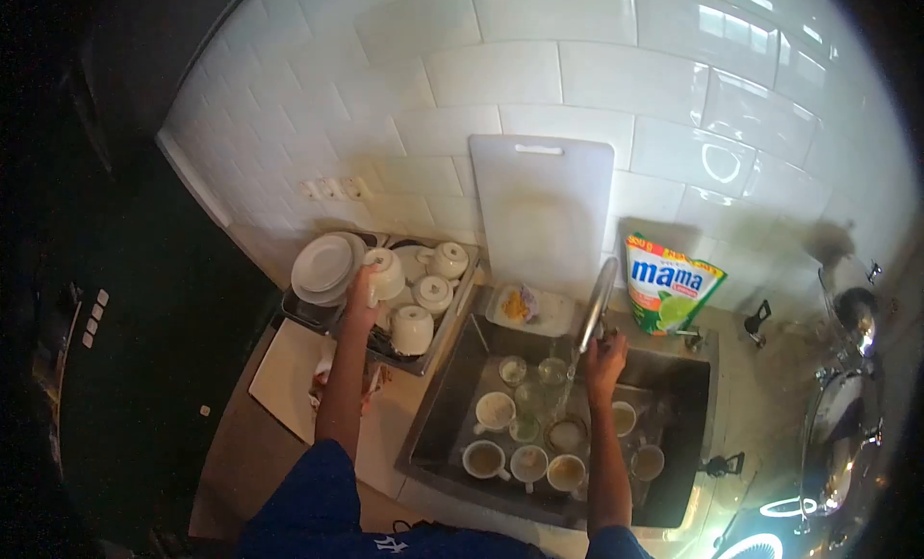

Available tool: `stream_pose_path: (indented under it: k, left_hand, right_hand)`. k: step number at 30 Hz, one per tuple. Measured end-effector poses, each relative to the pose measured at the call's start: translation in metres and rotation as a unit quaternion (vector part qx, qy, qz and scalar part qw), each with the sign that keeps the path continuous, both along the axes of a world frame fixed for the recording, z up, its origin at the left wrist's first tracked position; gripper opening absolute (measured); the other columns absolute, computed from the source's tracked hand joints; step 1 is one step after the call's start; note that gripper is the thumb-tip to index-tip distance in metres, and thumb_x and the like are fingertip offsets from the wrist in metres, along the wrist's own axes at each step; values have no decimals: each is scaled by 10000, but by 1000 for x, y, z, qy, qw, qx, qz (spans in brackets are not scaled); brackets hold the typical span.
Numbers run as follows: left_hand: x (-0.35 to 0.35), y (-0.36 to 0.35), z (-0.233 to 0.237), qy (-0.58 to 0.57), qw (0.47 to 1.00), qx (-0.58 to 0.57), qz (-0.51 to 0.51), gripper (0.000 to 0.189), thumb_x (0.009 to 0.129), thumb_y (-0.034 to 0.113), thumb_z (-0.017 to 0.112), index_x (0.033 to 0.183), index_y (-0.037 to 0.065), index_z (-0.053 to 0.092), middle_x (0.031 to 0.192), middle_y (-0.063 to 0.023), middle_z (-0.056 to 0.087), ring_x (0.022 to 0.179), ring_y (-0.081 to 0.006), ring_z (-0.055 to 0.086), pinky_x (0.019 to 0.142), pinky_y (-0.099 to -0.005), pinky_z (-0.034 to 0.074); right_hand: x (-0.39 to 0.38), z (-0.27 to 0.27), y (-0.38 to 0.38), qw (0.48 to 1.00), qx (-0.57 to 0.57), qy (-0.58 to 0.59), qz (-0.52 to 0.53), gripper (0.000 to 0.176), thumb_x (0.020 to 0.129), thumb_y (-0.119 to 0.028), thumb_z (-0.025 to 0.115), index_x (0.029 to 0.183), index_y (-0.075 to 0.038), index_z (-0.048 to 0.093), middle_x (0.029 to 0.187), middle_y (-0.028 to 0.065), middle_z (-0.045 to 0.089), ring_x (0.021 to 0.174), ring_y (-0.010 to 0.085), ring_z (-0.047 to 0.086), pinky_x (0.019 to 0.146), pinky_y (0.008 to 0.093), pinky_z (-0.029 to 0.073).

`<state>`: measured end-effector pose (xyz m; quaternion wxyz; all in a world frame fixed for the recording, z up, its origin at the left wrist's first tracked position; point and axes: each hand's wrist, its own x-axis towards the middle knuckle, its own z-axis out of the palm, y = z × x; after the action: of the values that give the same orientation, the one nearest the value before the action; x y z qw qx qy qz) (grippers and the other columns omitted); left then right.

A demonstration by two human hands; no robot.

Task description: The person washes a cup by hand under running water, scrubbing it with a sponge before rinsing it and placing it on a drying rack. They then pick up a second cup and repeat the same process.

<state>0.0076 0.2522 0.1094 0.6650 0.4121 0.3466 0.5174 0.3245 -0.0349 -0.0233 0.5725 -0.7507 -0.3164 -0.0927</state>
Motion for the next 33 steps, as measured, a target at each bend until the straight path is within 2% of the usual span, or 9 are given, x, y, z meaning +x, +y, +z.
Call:
stream_pose_path:
  k: [3,6,10,15,18,21,26,29,33]
  left_hand:
    - [12,18,-10,6,1000,5,6,340,681,214,657,959,59,538,841,-52,577,732,-167,585,624,-296,485]
    - [14,25,-20,21,998,-47,29,425,657,220,682,1009,56,508,886,-72,567,780,-188,576,652,-328,475]
    - [14,38,-34,62,996,-50,45,439,662,257,677,1022,64,515,932,-84,553,853,-209,557,706,-369,462]
    - [9,43,-44,75,995,-54,31,547,651,253,706,1094,50,460,972,-93,543,834,-213,560,680,-368,463]
    - [13,37,-43,102,992,-55,44,589,653,264,708,1131,41,444,988,-105,535,848,-219,556,698,-371,459]
    - [15,35,-51,125,990,-22,59,628,661,278,705,1164,29,422,1033,-121,513,908,-224,537,745,-357,444]
    - [24,20,-45,207,975,63,56,634,718,333,652,1197,14,387,1123,-154,474,1005,-240,492,815,-327,407]
    - [29,1,-26,313,939,122,70,611,765,383,585,1203,11,376,1155,-205,457,1018,-306,476,846,-376,386]
    - [20,23,-60,414,891,176,68,634,796,440,514,1228,7,348,1177,-261,427,1071,-419,388,908,-452,318]
  right_hand:
    - [-6,8,-1,998,-1,-65,-26,329,719,-46,630,965,48,433,838,209,524,799,381,535,674,423,430]
    - [-5,-2,4,998,49,23,-16,326,715,-46,631,957,48,433,848,201,525,766,357,556,646,391,445]
    - [14,-21,8,964,133,230,10,229,827,-152,568,907,40,473,787,141,546,685,204,574,597,294,449]
    - [28,-57,8,966,147,212,36,206,881,-201,498,828,-2,485,683,50,522,633,103,495,564,245,421]
    - [37,-68,7,948,127,291,29,226,893,-225,474,816,-13,487,690,61,538,625,114,517,564,244,433]
    - [10,-9,6,848,246,463,75,248,903,-252,447,836,-19,498,707,72,562,618,146,543,571,268,459]
    - [16,-13,2,832,231,487,133,251,905,-262,435,879,-20,499,786,82,576,677,181,568,611,325,485]
    - [25,-26,-1,814,231,512,148,256,904,-267,436,896,-19,496,811,78,566,722,183,570,626,339,486]
    - [21,-10,-3,795,218,547,148,261,897,-278,449,903,-21,496,797,74,555,740,187,568,637,346,487]
